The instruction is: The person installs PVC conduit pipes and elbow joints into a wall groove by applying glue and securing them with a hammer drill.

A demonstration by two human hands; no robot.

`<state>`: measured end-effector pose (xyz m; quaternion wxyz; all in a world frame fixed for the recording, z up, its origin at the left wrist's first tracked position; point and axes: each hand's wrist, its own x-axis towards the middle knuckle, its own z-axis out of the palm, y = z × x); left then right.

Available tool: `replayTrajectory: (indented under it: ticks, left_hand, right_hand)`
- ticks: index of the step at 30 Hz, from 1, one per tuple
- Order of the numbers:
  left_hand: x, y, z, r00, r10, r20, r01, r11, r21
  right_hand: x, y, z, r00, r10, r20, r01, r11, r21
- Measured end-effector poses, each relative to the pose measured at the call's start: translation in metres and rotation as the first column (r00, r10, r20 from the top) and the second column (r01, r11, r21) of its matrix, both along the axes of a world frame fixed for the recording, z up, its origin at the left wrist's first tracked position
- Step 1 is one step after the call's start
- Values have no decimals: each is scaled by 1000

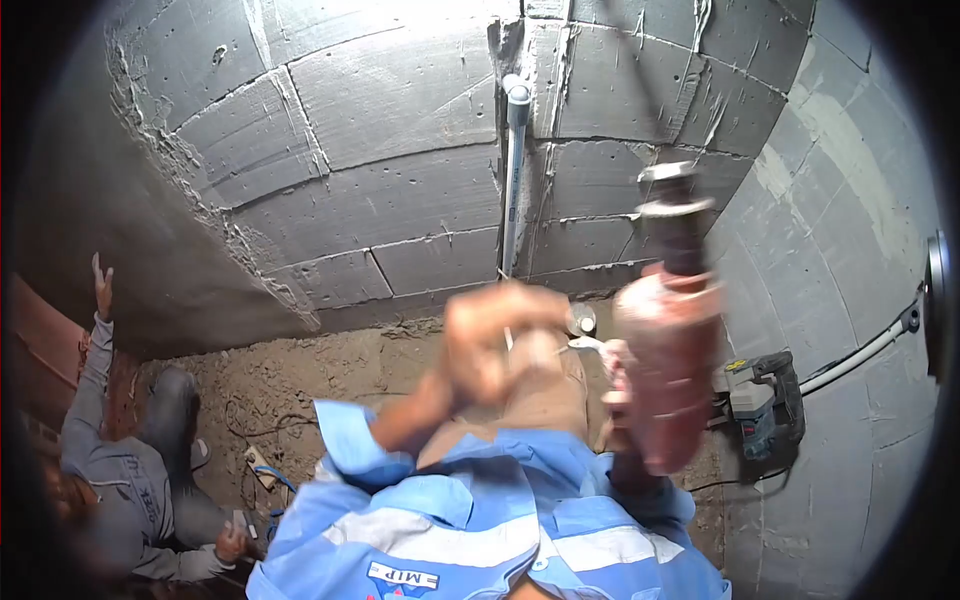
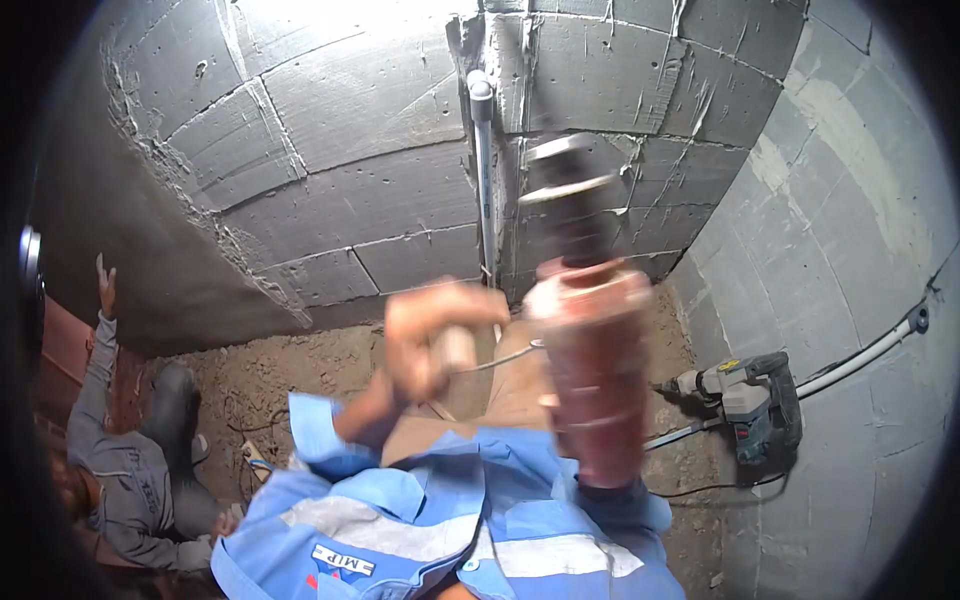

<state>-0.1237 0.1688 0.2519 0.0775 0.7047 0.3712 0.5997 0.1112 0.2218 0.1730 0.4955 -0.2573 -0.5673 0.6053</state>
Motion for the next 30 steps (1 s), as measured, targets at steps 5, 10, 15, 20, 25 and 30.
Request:
replayTrajectory:
  ticks: [5, 10, 15, 20, 25, 30]
  left_hand:
    - [-82, 152, 2, 735, 678, 16, -663, 724, -191]
    - [-82, 193, 26, 658, 751, -57, -752, 650, -111]
    - [-72, 205, 10, 785, 618, 32, -619, 785, 27]
    - [-62, 219, 14, 736, 677, 11, -676, 735, 53]
    - [-66, 220, 3, 726, 687, -37, -672, 719, 175]
    - [-58, 220, -4, 795, 604, 60, -607, 794, 43]
  right_hand:
    - [54, 36, 44, 910, -213, -357, 388, 742, 547]
    - [89, 31, 130, 560, -604, -567, 782, 160, 602]
    - [147, 31, 130, 652, -619, -438, 731, 362, 578]
    - [166, 35, 108, 786, -306, -537, 578, 674, 460]
    - [160, 15, 76, 876, -282, -391, 434, 814, 386]
    - [156, -14, -8, 756, -624, 197, 300, 598, 743]
